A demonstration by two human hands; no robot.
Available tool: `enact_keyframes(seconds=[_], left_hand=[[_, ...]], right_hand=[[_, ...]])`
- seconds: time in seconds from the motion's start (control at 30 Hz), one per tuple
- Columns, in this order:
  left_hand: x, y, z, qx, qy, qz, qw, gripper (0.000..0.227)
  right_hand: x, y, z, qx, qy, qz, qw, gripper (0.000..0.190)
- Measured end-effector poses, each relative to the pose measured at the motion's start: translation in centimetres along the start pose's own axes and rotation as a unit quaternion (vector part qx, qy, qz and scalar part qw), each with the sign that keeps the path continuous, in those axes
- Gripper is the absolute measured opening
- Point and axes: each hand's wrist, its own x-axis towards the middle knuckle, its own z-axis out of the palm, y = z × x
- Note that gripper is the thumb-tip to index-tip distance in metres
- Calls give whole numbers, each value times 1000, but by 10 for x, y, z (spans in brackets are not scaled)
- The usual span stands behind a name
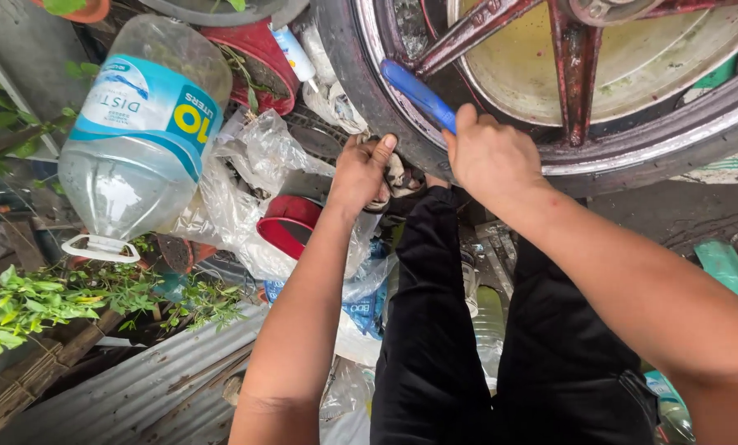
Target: Scrubbing and wiping a motorcycle wheel rim to clean it using a brush and a rag.
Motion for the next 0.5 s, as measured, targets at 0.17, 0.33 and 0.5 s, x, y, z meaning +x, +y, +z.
enact_keyframes(seconds=[0.17,0.33,0.5], left_hand=[[-3,55,-66,4,20,-26,999,77],[5,118,-122,79,62,59,993,101],[54,148,-154,177,73,133,973,63]], right_hand=[[-64,22,0,11,-33,10,999,40],[-105,45,15,-7,-177,55,983,39],[-1,-17,-34,73,-189,70,977,36]])
